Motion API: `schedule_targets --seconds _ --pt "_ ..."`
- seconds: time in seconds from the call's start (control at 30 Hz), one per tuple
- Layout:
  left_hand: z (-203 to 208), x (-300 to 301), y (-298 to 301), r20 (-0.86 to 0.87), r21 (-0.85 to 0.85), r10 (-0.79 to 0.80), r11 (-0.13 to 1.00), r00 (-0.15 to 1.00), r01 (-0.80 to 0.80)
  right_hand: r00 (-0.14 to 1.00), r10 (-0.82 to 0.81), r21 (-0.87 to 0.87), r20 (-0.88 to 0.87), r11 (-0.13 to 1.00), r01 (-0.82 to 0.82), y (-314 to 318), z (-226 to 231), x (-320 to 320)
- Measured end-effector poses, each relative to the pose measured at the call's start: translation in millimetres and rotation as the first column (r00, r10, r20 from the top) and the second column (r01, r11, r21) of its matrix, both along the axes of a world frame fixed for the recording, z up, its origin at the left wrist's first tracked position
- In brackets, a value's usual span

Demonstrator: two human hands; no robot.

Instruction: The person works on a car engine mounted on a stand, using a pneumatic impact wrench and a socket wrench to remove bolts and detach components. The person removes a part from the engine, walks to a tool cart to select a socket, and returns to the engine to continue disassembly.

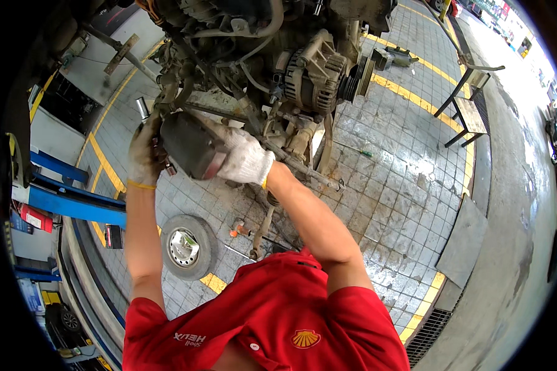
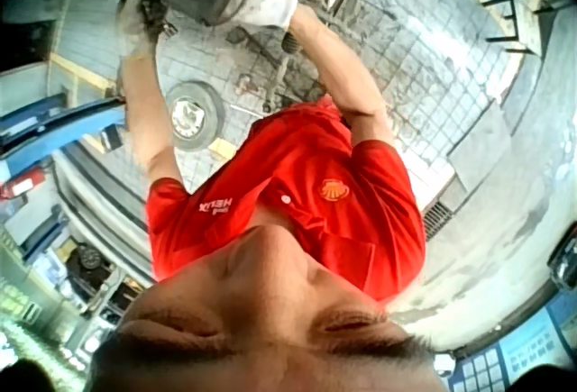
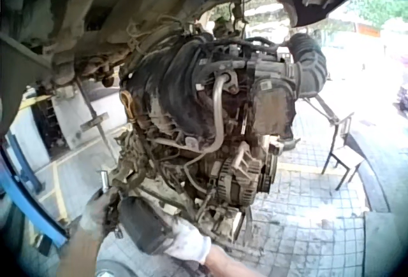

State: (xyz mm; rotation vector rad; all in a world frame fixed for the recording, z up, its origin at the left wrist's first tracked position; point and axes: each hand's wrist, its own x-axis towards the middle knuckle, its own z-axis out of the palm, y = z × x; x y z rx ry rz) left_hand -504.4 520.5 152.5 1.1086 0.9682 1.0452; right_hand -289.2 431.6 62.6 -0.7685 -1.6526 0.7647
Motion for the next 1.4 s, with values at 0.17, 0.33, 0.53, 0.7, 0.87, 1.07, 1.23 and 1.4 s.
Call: schedule_targets --seconds 0.17,0.33,0.53,0.7,0.87,1.07,1.23,1.4 --pt "-17.2 16.9 -2.9 0.095 0.097 0.083 0.991 0.992 -0.092 0.931 -0.279 -0.223 0.235 0.917 0.331 1.1 23.3 3.7" --pt "-27.1 32.1 -36.6 0.183 0.140 0.095 0.983 0.979 -0.122 0.772 -0.553 0.116 0.314 0.829 0.547 40.2 -17.2 5.9" --pt "-56.7 27.7 -43.5 0.180 0.036 0.071 0.996 0.981 -0.079 0.766 -0.496 -0.054 0.409 0.825 0.563 50.0 -4.5 8.5" --pt "-67.6 19.4 -40.2 0.175 0.022 0.047 0.998 0.983 -0.052 0.806 -0.494 -0.259 0.326 0.773 0.579 34.5 9.5 3.2" --pt "-73.6 20.3 -51.0 0.106 -0.012 -0.007 1.000 0.994 0.008 0.765 -0.635 -0.084 0.106 0.761 0.643 13.2 3.9 -5.0" --pt "-61.9 33.9 -83.8 -0.011 0.018 -0.108 0.994 0.994 0.108 0.645 -0.760 0.077 0.083 0.650 0.756 -42.1 14.6 -11.9" --pt "-74.0 19.8 -101.7 -0.156 0.070 -0.336 0.934 0.929 0.350 0.853 -0.497 0.007 0.160 0.864 0.503 -88.9 10.0 -2.6" --pt "-75.8 21.0 -104.6 -0.320 0.088 -0.429 0.874 0.844 0.478 0.952 -0.219 -0.155 0.216 0.955 0.254 -105.4 -9.9 16.7"
